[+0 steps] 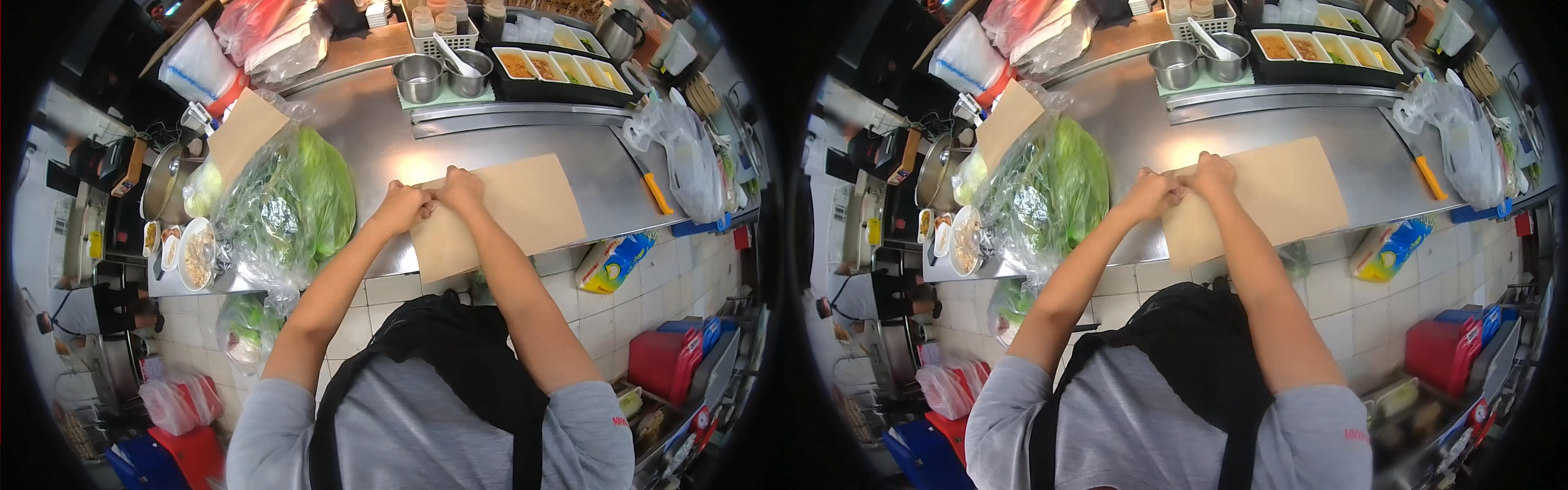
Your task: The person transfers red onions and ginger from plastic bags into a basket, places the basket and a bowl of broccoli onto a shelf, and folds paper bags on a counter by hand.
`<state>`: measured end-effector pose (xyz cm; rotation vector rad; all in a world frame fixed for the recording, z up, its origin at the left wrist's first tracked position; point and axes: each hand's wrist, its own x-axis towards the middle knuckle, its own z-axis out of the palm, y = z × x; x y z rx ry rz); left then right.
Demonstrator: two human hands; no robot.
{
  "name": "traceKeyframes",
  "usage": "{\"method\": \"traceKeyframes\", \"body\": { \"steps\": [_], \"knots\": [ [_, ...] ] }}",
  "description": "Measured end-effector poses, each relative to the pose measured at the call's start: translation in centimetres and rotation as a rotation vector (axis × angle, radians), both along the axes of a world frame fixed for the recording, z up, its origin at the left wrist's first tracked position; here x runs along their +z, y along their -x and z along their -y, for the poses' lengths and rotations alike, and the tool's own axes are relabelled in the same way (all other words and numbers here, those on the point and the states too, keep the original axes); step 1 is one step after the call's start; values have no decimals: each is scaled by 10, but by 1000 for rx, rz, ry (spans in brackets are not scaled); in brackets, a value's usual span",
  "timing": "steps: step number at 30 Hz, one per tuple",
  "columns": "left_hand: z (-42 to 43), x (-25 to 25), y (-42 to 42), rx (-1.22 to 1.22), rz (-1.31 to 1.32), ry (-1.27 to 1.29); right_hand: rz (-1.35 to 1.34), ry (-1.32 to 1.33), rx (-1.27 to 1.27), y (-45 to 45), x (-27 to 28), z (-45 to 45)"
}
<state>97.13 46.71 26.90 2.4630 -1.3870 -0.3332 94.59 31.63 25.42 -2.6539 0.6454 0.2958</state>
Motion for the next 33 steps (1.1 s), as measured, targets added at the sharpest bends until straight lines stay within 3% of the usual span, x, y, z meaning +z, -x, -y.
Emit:
{"method": "traceKeyframes", "body": {
  "steps": [3,5,8,11,15,17,21,23,25,26,27,28,30,33],
  "knots": [
    [8,-6,1,116,-99,-48,125,63,-5,6,-17,-4],
    [19,-21,6,179,-31,-29,508,112,9,14,-34,-5],
    [17,-16,8,104,22,26,703,96,47,21,-41,-8],
    [5,-6,8,13,-73,1,542,6,43,25,-22,-12],
    [8,-1,8,-1,-83,-5,602,27,48,22,-34,-10],
    [10,-1,11,45,139,-41,668,99,7,17,-39,-11],
    [14,-7,-1,202,167,-111,628,119,-87,6,-39,-6],
    [17,0,-4,163,49,-148,498,-107,18,17,-27,6],
    [15,-26,0,179,212,-43,607,-22,164,19,-49,16],
    [18,-29,2,194,303,-138,564,-61,99,17,-51,14],
    [18,-38,7,195,416,-59,574,-19,87,14,-50,11],
    [19,-30,12,212,321,-101,568,-36,57,13,-46,7],
    [14,-34,12,233,412,-52,540,-86,37,14,-37,3],
    [9,-27,9,82,366,26,573,-44,31,16,-39,0]
  ]
}}
